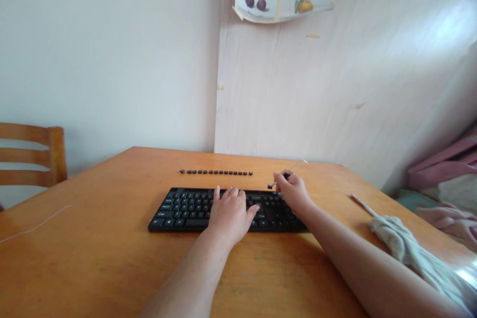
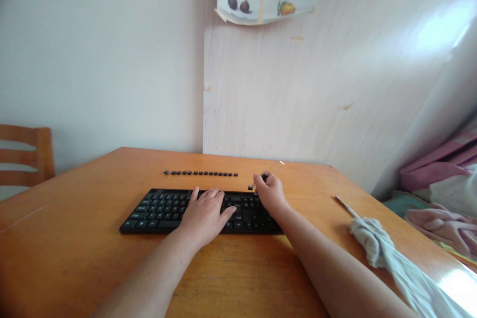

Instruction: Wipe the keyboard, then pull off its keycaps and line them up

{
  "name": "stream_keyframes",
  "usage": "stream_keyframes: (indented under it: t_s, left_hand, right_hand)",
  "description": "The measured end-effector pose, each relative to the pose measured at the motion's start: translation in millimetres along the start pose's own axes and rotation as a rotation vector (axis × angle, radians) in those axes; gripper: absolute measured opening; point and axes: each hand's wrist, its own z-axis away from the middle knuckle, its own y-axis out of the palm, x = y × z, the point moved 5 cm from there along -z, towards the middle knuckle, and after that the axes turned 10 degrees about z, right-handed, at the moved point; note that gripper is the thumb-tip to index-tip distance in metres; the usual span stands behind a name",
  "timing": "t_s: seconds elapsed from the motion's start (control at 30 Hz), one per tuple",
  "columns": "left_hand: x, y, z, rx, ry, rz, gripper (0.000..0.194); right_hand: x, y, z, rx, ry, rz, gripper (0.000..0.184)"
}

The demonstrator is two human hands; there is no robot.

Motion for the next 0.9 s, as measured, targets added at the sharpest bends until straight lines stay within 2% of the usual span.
stream_keyframes:
  t_s: [0.1, 0.23, 0.4, 0.53, 0.73, 0.9]
  left_hand:
    - [-0.5, -3.7, -1.2, -0.022, 0.003, 0.028, 0.042]
    - [-3.2, -9.7, -5.9, -0.095, 0.029, 0.156, 0.035]
    - [0.5, -7.6, -13.2, -0.159, -0.086, 0.584, 0.035]
    - [-0.5, -6.8, -16.0, -0.142, -0.140, 0.845, 0.018]
    - [3.1, -7.7, -17.2, -0.171, -0.206, 0.946, 0.007]
    - [13.9, 0.6, -17.7, -0.203, -0.275, 0.969, 0.011]
  right_hand:
    - [13.5, 4.0, 6.6, 0.048, -0.013, -0.167, 0.032]
    - [31.8, 7.9, 16.1, 0.105, -0.044, -0.264, 0.034]
    - [50.1, 11.4, 29.6, 0.164, -0.079, -0.287, 0.037]
    - [62.4, 15.8, 39.3, 0.229, -0.095, -0.294, 0.037]
    - [69.7, 17.2, 44.9, 0.263, -0.093, -0.329, 0.036]
    - [66.3, 12.9, 39.8, 0.215, -0.114, -0.334, 0.035]
